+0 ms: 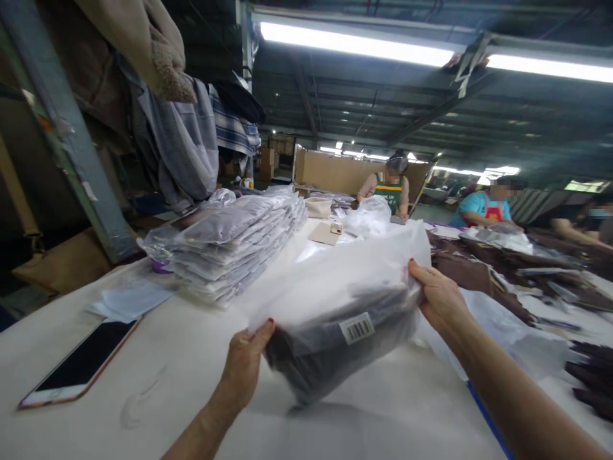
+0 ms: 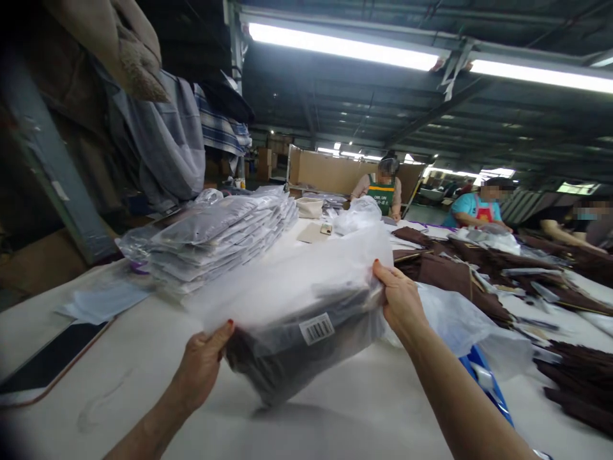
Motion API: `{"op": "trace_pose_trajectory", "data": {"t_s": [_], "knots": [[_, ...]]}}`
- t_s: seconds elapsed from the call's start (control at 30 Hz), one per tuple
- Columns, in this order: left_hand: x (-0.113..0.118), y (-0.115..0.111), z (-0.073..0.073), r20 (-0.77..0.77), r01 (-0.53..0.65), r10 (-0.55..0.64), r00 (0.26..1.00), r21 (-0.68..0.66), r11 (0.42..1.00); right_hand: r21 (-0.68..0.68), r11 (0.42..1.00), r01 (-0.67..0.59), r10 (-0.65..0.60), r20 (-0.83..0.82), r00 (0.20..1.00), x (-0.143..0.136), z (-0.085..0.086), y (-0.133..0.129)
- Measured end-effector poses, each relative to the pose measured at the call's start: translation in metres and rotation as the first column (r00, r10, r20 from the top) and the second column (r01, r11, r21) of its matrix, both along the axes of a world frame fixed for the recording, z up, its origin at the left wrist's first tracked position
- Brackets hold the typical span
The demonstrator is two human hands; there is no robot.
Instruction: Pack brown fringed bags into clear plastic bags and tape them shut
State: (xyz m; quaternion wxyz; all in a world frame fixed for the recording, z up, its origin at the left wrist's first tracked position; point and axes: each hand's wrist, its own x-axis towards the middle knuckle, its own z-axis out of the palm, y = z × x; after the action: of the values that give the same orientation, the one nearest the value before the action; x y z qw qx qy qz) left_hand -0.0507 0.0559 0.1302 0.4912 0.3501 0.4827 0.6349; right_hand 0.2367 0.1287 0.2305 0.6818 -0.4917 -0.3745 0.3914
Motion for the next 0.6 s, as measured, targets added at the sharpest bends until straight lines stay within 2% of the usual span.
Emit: {"op": "trace_pose_trajectory", "data": {"t_s": [0.13, 0.23, 0.33, 0.47, 0.53, 0.6], "knots": [[-0.015, 0.032, 0.045, 0.006, 0.051, -0.052, 0.999, 0.074, 0.996, -0.071, 0.995, -0.065, 0.070, 0.072, 0.995, 0.029, -0.016, -0.022], [-0.025, 0.055, 0.061, -0.070, 0.124, -0.119, 0.990, 0.067, 0.990, -0.089, 0.991, -0.103, 0.114, 0.131, 0.985, 0.037, -0.034, -0.024], [-0.029, 0.080, 0.066, -0.166, 0.160, -0.147, 0.975, 0.070, 0.985, -0.085, 0.992, -0.097, 0.112, 0.196, 0.974, 0.037, -0.045, -0.012], [-0.032, 0.111, 0.071, -0.281, 0.183, -0.146, 0.949, 0.109, 0.977, -0.040, 0.998, -0.051, 0.060, 0.291, 0.955, 0.036, -0.041, 0.007], [-0.034, 0.113, 0.071, -0.346, 0.215, -0.160, 0.925, 0.127, 0.968, -0.025, 0.998, -0.050, 0.056, 0.333, 0.941, 0.039, -0.039, 0.007], [-0.039, 0.103, 0.064, -0.412, 0.256, -0.187, 0.892, 0.119, 0.959, -0.053, 0.995, -0.084, 0.097, 0.370, 0.924, 0.046, -0.047, -0.005]]}}
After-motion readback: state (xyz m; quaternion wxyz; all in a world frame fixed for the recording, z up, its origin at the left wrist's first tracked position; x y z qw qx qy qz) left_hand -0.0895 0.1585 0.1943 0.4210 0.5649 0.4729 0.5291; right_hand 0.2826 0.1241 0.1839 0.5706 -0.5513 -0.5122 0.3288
